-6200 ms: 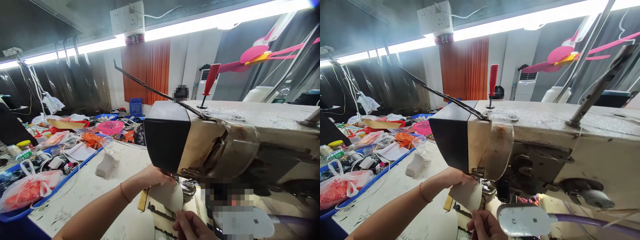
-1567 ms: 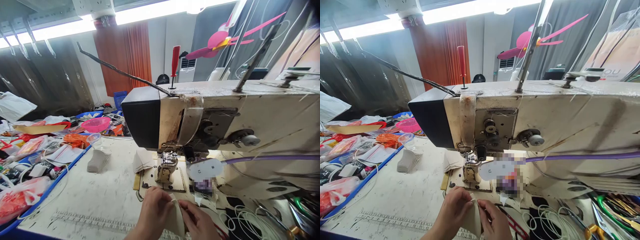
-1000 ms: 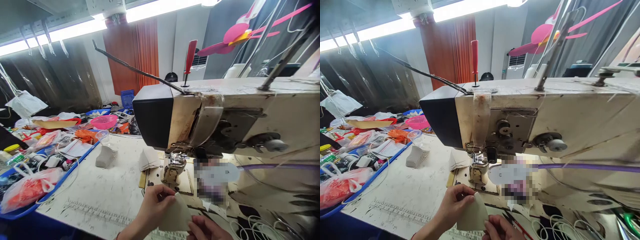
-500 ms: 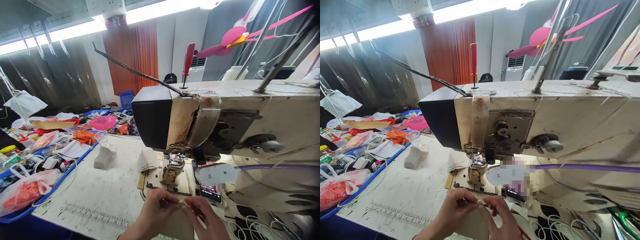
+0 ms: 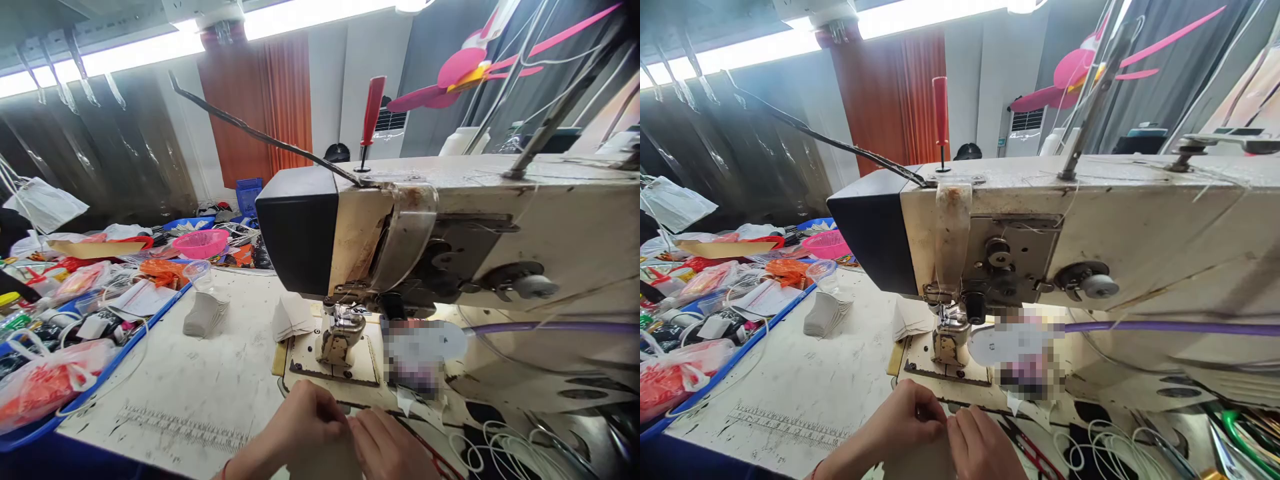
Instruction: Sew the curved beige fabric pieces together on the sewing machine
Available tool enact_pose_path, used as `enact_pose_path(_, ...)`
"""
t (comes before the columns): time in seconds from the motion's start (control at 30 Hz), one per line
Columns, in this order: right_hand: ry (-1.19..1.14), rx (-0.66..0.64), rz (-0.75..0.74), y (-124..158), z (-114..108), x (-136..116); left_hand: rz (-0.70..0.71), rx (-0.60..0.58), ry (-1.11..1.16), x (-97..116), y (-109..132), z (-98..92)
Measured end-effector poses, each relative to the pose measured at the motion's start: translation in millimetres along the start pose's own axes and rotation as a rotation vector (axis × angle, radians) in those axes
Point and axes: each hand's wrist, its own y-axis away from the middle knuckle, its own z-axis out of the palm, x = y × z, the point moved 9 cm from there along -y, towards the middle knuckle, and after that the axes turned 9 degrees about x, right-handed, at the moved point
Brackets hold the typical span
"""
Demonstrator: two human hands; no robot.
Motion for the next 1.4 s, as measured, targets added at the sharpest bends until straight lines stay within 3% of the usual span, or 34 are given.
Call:
enact_pose_path(0.17, -0.023, 0.003, 0.031, 3.8, 5.1, 9.0, -0.093, -0.022, 0.080, -16.5, -3.2, 5.0)
enact_pose_path(0.4, -0.013, -0.068, 0.389, 30.3, 0.9, 65.2, -0.182, 0.027, 0.221, -22.8, -4.7, -3.3)
enact_pose_path(0.6, -0.206, -0.071, 0.140, 4.6, -7.5, 24.6, -0.161, 0.001, 0.274, -14.3, -5.6, 1.1)
enact_pose_path(0.77, -0.094, -0.015, 0.052, 11.1, 8.3, 7.7, -0.139, -0.010, 0.260, -14.6, -4.9, 4.9)
enact_pose_path(0.93, -0.064, 0.026, 0.079, 16.0, 12.8, 12.5, -0.149, -0.024, 0.230, -18.8, -2.8, 6.4)
enact_pose_path(1.1, -0.172, -0.005, 0.288, 6.4, -1.9, 39.6, -0.171, -0.006, 0.265, -18.4, -2.1, 3.1)
enact_pose_path(1.4, -0.087, 0.028, 0.120, 5.6, -3.2, 13.9, -0.130, -0.026, 0.235, -18.4, -4.1, 9.1)
